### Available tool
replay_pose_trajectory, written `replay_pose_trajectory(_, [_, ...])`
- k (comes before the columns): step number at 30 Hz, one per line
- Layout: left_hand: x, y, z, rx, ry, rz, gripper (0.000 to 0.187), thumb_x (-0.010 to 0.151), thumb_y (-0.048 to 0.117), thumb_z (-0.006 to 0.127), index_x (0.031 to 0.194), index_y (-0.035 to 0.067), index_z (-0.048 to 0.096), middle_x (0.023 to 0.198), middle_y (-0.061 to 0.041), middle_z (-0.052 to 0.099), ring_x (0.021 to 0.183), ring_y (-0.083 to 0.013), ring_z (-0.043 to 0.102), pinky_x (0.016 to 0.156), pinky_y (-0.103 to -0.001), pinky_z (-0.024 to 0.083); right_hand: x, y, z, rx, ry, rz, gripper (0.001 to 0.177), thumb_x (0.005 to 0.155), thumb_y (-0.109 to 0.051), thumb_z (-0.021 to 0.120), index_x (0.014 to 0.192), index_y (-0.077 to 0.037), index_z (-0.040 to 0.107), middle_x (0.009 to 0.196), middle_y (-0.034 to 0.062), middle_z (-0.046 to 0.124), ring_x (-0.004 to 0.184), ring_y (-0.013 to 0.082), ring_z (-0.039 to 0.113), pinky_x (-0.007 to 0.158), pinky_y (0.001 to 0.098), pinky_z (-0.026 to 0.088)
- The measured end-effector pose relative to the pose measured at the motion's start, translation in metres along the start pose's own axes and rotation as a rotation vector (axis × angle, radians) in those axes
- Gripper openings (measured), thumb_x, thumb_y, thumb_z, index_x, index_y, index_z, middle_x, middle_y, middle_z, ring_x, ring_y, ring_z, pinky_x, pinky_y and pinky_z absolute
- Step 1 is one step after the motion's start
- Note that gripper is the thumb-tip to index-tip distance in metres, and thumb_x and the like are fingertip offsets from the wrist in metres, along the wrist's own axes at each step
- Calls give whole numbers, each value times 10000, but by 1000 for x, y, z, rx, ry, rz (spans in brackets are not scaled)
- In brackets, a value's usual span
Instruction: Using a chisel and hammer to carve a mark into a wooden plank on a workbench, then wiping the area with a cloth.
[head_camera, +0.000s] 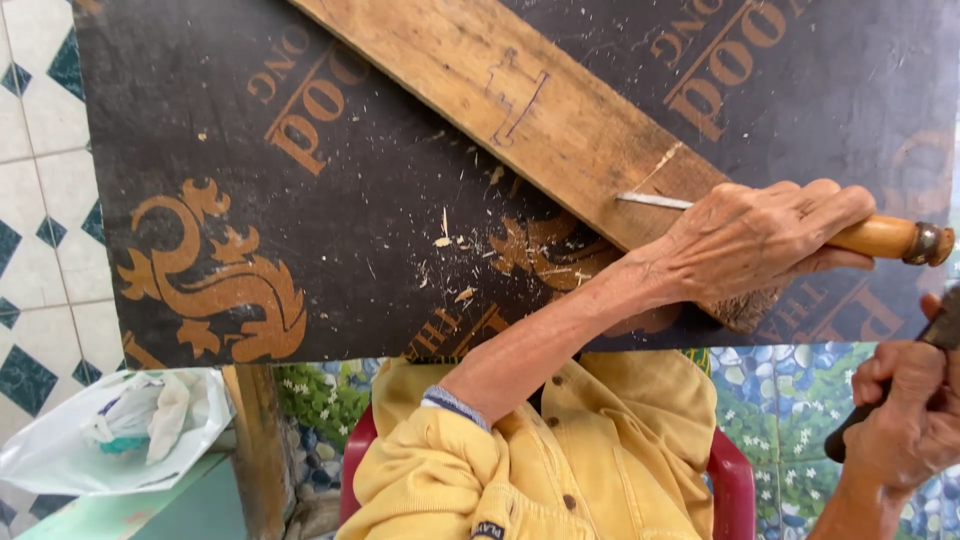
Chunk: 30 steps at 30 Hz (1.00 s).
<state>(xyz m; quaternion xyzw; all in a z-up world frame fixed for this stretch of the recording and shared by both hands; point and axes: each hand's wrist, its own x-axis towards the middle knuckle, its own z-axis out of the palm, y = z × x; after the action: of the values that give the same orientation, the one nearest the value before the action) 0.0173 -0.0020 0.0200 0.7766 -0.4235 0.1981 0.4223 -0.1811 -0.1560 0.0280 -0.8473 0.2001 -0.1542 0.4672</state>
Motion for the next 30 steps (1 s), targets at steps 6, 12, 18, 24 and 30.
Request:
replay_pose_trajectory(6, [-1,0,-3,15,12,-14,320,1038,452,405,1053,133,419,809,1,443,588,-139,537,437,-356,409,1,-27,16,-27,80,-73,380,1281,66,336,1586,230,490,767,108,338,579,146,301,517,279,260])
replay_pose_trajectory(12, [-4,-1,-1,-52,-21,-6,325,1033,463,384,1044,139,398,818,0,458,587,-138,556,415,-349,390,-8,-12,17,11,166,-148,276,1278,149,409,1033,138,537,735,161,437,531,182,358,605,324,359])
replay_pose_trajectory(18, [-10,-8,-7,-53,-148,35,296,1038,451,407,1071,157,415,845,7,516,606,-157,601,420,-346,397,-17,-7,16,51,197,-95,369,1258,120,344,1584,202,495,847,106,470,591,151,391,517,292,342])
replay_pose_trajectory(24, [-8,-13,-13,-60,-124,47,269,1046,407,447,1081,143,411,853,-8,484,633,-163,552,470,-358,438,-14,-36,32,41,186,-77,374,1236,125,373,1541,247,551,808,166,430,584,175,360,514,298,310])
replay_pose_trajectory(30, [-13,-15,-17,78,-50,139,256,1061,369,530,1101,138,428,847,3,511,606,-140,593,442,-307,438,-11,-39,32,171,127,31,328,1244,0,393,1493,163,531,787,74,425,553,122,347,508,282,304])
